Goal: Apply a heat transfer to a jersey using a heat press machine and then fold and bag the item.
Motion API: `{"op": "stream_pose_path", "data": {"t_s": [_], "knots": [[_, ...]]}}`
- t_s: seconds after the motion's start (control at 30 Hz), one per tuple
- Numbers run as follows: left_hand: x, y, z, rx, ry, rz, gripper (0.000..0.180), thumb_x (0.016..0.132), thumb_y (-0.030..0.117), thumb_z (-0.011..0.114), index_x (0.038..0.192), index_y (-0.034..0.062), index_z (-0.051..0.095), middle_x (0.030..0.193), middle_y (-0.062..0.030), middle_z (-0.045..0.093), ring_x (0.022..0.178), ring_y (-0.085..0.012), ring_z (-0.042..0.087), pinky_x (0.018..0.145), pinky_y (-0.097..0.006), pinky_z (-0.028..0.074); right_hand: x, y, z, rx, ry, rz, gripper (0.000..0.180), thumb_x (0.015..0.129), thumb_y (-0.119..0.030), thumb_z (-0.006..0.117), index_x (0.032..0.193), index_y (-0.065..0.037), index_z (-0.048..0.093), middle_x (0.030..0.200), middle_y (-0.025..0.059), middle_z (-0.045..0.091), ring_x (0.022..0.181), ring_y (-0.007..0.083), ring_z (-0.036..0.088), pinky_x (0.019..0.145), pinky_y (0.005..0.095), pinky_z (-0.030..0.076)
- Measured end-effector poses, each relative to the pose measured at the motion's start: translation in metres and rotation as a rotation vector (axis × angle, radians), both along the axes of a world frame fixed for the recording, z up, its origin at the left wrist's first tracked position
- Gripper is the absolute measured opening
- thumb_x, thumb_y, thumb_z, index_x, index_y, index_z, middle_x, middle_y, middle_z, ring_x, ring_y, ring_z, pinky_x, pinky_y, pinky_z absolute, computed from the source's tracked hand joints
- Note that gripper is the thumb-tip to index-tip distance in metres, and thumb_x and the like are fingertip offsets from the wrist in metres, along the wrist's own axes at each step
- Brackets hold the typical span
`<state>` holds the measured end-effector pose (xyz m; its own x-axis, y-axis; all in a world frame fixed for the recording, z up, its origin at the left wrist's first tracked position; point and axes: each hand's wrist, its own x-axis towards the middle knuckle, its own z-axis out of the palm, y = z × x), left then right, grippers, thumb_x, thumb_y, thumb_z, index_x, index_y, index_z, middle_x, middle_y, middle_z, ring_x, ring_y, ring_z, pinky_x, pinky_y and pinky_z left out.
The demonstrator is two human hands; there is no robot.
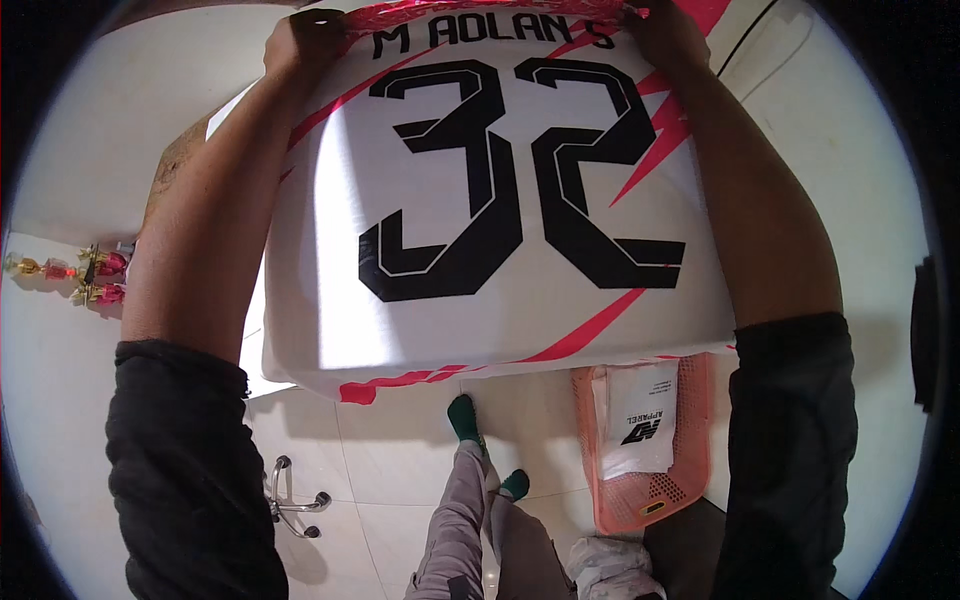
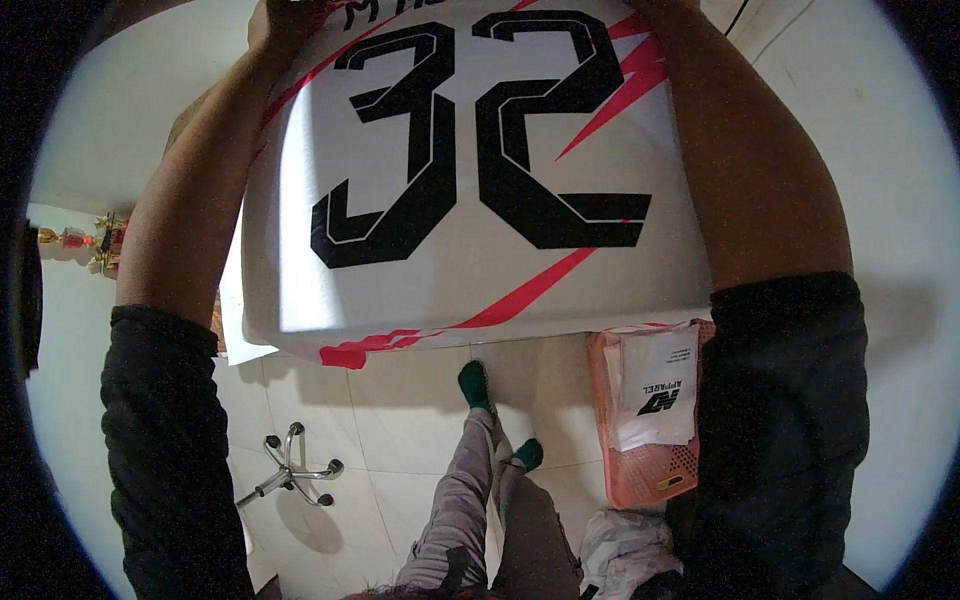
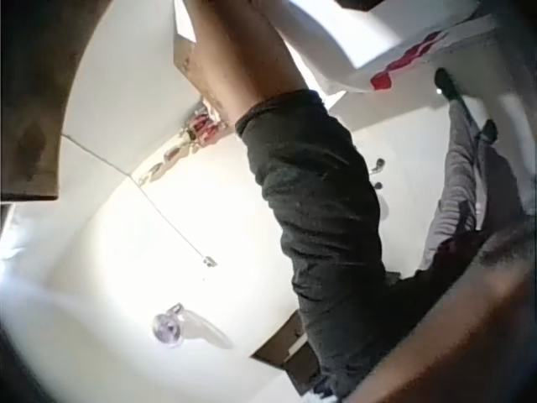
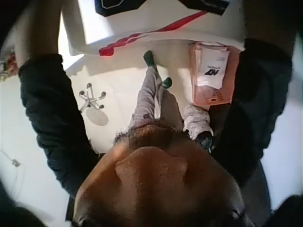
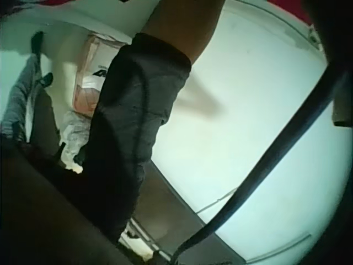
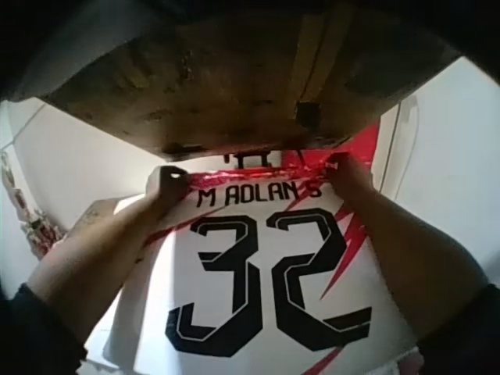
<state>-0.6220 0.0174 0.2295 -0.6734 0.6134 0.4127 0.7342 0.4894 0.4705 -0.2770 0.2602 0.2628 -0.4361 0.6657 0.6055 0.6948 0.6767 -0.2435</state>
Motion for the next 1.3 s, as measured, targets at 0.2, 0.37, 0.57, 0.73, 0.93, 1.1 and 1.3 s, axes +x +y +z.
{"op": "stream_pose_path", "data": {"t_s": [0.2, 0.37, 0.57, 0.73, 0.93, 1.1, 1.3], "knots": [[0.000, -0.002, -0.009, -0.040, 0.114, 0.103, 0.033, 0.094, 0.044, 0.058, 0.113, 0.0286, 0.080, 0.113, -0.0129, 0.076, 0.105, -0.0364, 0.072, 0.093, -0.043, 0.056, 0.004, -0.029, 0.009, -0.001, -0.166, -0.099, 0.040, 0.095, -0.035, 0.066, 0.128, -0.013, 0.070, 0.122, 0.0188, 0.070, 0.115, 0.0350, 0.067, 0.100, 0.0435, 0.052], [0.045, -0.030, 0.001, 0.133, 0.080, -0.168, 0.020, 0.094, 0.024, 0.066, 0.105, 0.0152, 0.081, 0.108, -0.0187, 0.075, 0.097, -0.0361, 0.073, 0.083, -0.041, 0.056, 0.048, 0.038, 0.000, 0.445, -0.063, 0.180, 0.034, 0.096, -0.028, 0.069, 0.127, -0.014, 0.071, 0.118, 0.0139, 0.072, 0.108, 0.0343, 0.068, 0.097, 0.0435, 0.053], [0.103, -0.114, 0.034, 0.319, 0.103, -0.325, 0.020, 0.099, 0.012, 0.063, 0.115, -0.0001, 0.067, 0.103, -0.0189, 0.073, 0.097, -0.0342, 0.070, 0.089, -0.038, 0.053, 0.120, -0.058, 0.014, 0.128, 0.104, 0.417, 0.028, 0.092, -0.015, 0.071, 0.117, -0.003, 0.067, 0.113, 0.0157, 0.070, 0.110, 0.0371, 0.064, 0.095, 0.0446, 0.051], [0.173, -0.234, 0.044, 0.342, 0.234, -0.400, 0.010, 0.096, -0.003, 0.061, 0.106, -0.0012, 0.061, 0.086, -0.0127, 0.064, 0.075, -0.0239, 0.064, 0.071, -0.034, 0.051, 0.230, -0.188, 0.041, 0.080, -0.062, 0.476, 0.019, 0.084, -0.003, 0.068, 0.103, -0.001, 0.066, 0.092, 0.0171, 0.065, 0.091, 0.0395, 0.060, 0.083, 0.0475, 0.049], [0.277, -0.384, 0.053, 0.651, -0.317, -0.099, 0.013, 0.105, 0.012, 0.056, 0.106, -0.0011, 0.055, 0.091, -0.0036, 0.055, 0.076, -0.0098, 0.050, 0.069, -0.023, 0.043, 0.285, -0.332, 0.102, -0.271, 0.059, 0.620, 0.016, 0.077, -0.001, 0.071, 0.092, -0.003, 0.068, 0.079, 0.0111, 0.068, 0.067, 0.0303, 0.066, 0.064, 0.0391, 0.052], [0.290, -0.456, 0.124, 0.756, -0.387, 0.159, 0.014, 0.107, 0.013, 0.052, 0.107, -0.0010, 0.054, 0.100, -0.0061, 0.055, 0.090, -0.0132, 0.052, 0.086, -0.027, 0.045, 0.269, -0.412, 0.184, -0.581, 0.076, 0.612, 0.010, 0.081, -0.003, 0.072, 0.091, -0.003, 0.069, 0.082, 0.0100, 0.073, 0.070, 0.0243, 0.073, 0.065, 0.0330, 0.056], [0.219, -0.511, 0.217, 0.754, -0.222, 0.327, 0.012, 0.109, 0.010, 0.051, 0.108, -0.0004, 0.057, 0.101, -0.0043, 0.059, 0.093, -0.0124, 0.055, 0.087, -0.026, 0.046, 0.179, -0.451, 0.248, -0.682, 0.213, 0.813, 0.008, 0.085, 0.003, 0.071, 0.092, 0.002, 0.068, 0.081, 0.0099, 0.074, 0.072, 0.0146, 0.072, 0.068, 0.0268, 0.056]]}}
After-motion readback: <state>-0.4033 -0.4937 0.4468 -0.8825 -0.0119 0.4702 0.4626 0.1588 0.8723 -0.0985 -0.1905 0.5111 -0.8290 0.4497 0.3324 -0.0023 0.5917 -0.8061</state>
